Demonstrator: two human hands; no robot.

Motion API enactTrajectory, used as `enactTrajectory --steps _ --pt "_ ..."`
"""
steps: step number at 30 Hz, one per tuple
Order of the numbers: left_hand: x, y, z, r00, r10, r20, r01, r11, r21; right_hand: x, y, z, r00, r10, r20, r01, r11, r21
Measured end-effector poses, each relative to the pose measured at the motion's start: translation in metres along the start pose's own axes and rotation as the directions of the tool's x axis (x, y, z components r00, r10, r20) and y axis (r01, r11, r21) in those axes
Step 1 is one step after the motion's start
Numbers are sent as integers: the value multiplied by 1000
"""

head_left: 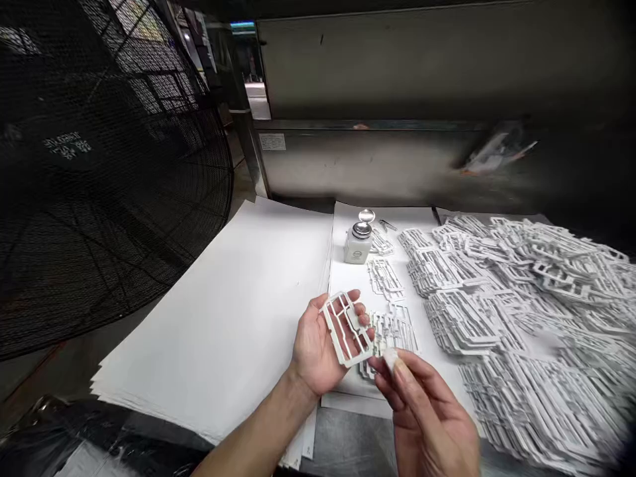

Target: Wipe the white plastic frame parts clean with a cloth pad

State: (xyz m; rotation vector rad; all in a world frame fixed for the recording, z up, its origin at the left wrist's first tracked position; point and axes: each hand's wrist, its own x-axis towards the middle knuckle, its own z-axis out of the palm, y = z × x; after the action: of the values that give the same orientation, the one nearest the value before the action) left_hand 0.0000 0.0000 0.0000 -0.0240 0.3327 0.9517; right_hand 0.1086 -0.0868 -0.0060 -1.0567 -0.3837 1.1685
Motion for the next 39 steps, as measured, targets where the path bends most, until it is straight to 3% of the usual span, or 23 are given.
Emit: enactTrajectory --steps 8,16,22,28,39 --pt "1 2 0 1000 6 22 -5 1000 -3 0 1 2 999 49 -17 -49 999 10" --pt "-3 3 8 999 33 29 -34 999 30 0 -5 7 999 17 -43 -17 1000 -5" --pt "-29 -14 27 980 123 154 -148 976 162 3 -23 -1 992 -72 -102 75 997 24" --pt "-43 -37 28 935 243 260 -318 898 305 2 -34 -17 994 -36 -100 42 997 61" --pt "-47 -57 31 929 282 239 -357 849 390 4 -44 -26 994 16 -107 -1 990 138"
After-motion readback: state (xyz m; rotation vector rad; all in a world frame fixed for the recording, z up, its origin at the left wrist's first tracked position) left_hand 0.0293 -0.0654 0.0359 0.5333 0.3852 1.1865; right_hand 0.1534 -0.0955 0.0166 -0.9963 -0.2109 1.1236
